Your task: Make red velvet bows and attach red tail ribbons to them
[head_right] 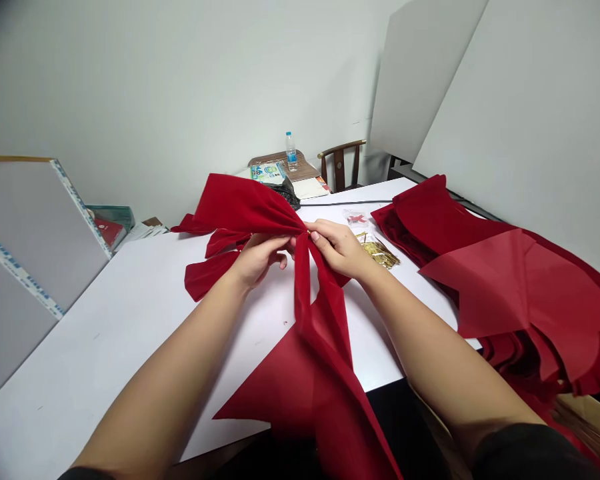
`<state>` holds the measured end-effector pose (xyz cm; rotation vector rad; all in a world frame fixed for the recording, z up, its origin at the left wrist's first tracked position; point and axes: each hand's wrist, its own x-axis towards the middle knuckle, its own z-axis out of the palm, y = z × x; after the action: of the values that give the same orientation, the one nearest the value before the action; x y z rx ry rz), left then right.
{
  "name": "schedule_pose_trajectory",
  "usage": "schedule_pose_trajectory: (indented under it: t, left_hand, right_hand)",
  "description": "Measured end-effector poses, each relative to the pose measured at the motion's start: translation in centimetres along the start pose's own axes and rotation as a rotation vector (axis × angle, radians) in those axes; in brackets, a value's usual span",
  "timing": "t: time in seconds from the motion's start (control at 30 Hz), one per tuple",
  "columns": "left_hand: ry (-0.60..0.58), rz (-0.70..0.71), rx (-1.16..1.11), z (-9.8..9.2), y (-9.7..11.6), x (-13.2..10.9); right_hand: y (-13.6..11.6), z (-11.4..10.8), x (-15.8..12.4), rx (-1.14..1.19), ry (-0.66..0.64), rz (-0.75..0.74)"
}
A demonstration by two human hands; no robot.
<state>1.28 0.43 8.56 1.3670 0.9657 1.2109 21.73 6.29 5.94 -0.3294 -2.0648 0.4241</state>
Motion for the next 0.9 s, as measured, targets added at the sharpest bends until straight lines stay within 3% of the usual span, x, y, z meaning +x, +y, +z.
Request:
schedule_pose_trajectory:
  t: [0.2, 0.3, 0.6, 0.9]
  left_hand:
    - [0.043, 0.062, 0.202, 0.7, 0.3, -0.2]
    - [0.039, 0.043, 0.163, 0.7, -0.1, -0.2]
    - [-0.056, -0.058, -0.119, -0.2, -0.9, 0.0]
    - [-0.123, -0.033, 0.089, -1.1, -1.6, 0.3]
  right_hand:
    - [0.2, 0.4, 0.0, -0.079, 0.031, -0.057]
    - [-0.1, 0.5, 0.1, -0.052, 0.018, -0.077]
    - [-0.4, 0.3, -0.1, 0.106, -0.016, 0.014]
    - [0.2, 0.6, -0.8, 0.151, -0.049, 0.159]
